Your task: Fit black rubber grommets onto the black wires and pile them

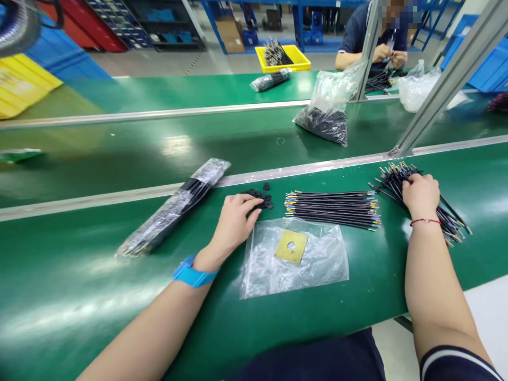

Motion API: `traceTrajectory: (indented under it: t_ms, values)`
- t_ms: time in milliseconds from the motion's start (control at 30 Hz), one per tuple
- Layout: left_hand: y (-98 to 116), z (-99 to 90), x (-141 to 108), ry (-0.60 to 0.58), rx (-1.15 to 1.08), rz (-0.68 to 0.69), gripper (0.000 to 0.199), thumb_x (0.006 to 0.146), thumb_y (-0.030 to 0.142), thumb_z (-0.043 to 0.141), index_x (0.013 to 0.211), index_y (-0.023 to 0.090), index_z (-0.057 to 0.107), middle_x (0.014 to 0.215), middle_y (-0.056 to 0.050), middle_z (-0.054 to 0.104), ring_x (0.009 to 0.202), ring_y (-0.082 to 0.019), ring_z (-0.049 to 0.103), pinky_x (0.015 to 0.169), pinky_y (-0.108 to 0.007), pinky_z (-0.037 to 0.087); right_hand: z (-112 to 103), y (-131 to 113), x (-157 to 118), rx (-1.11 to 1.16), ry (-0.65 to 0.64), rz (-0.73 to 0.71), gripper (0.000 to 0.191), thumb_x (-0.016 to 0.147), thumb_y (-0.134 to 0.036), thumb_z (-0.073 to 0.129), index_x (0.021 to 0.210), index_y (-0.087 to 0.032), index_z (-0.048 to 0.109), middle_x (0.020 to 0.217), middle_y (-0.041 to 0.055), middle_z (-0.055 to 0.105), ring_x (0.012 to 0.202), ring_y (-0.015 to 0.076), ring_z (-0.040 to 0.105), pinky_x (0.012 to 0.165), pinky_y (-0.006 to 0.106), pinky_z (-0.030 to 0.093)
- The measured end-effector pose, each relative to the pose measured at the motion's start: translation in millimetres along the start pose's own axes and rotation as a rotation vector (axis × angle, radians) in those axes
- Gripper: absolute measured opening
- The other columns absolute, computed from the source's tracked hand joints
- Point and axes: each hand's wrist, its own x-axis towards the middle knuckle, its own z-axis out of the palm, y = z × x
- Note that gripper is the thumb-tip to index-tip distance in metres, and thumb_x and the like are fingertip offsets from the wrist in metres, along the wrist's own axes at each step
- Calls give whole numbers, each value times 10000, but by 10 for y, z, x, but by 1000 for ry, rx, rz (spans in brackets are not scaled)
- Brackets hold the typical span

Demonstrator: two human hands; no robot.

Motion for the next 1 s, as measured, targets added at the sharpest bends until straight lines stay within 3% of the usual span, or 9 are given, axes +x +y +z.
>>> traceTrajectory:
  t_ms: [100, 200, 300, 400, 567, 733, 833, 900, 1000]
  values:
    - [19, 92, -11, -51, 115, 125, 303, 878, 175, 445, 1105, 204, 644, 1191, -102, 603, 1066, -298, 444, 866, -466, 395, -48, -120, -74, 4, 99, -43, 168, 804, -282, 498, 896, -182, 596, 1013, 173, 533, 1036, 342, 458, 808, 531, 376]
    - [38, 125, 0, -88, 174, 157, 296, 884, 164, 434, 1075, 213, 655, 1191, -87, 622, 1087, -307, 434, 840, -468, 385, -118, -549, -313, 89, 161, -332, 242, 864, -284, 424, 999, -159, 580, 1012, 173, 549, 1046, 317, 465, 852, 526, 385]
    - [44, 107, 8, -104, 182, 136, 242, 881, 185, 454, 993, 192, 669, 1098, -100, 652, 1033, -300, 464, 802, -451, 390, -54, -1098, -692, 146, -152, -797, 154, 872, -254, 483, 956, -214, 606, 943, 47, 620, 911, 178, 545, 826, 323, 444]
    - [44, 72, -11, -95, 144, 119, 203, 871, 190, 471, 946, 175, 658, 1044, -110, 645, 994, -289, 484, 796, -439, 398, 105, -1514, -1025, 38, -312, -1096, 136, 867, -238, 510, 912, -183, 626, 912, 55, 620, 865, 190, 546, 772, 313, 438]
    - [94, 3, -77, 21, -160, 62, 153, 854, 171, 469, 925, 157, 603, 1026, -114, 593, 977, -235, 506, 876, -410, 416, 205, -1724, -1120, -57, -351, -1098, 176, 870, -161, 445, 865, -126, 618, 908, 119, 606, 851, 222, 538, 731, 338, 421]
    - [230, 15, -123, 1, -610, -126, 94, 807, 199, 525, 886, 166, 564, 875, -44, 580, 790, -160, 543, 753, -316, 456, 2, -1581, -1045, 311, -436, -908, 195, 907, -218, 416, 937, -173, 604, 931, 65, 636, 863, 179, 574, 776, 312, 445]
    - [311, 68, -129, -48, -893, -268, 162, 763, 234, 584, 910, 165, 574, 849, -28, 599, 757, -142, 554, 734, -296, 459, -111, -1418, -1179, 435, -516, -962, 240, 935, -251, 389, 1063, -207, 587, 1026, 49, 642, 943, 162, 586, 822, 302, 450]
    - [360, 89, -126, -61, -1047, -337, 197, 725, 234, 621, 905, 160, 590, 848, -25, 609, 748, -133, 557, 722, -286, 464, -131, -1318, -1326, 317, -560, -1038, 253, 933, -230, 391, 1089, -217, 591, 981, 48, 646, 884, 157, 598, 752, 281, 454]
    - [432, 74, -124, -96, -1219, -430, 197, 682, 226, 671, 855, 154, 612, 802, -12, 613, 702, -119, 565, 690, -273, 475, -96, -1237, -1517, 49, -516, -1120, 248, 918, -168, 396, 994, -200, 629, 845, 58, 624, 718, 152, 575, 585, 253, 392]
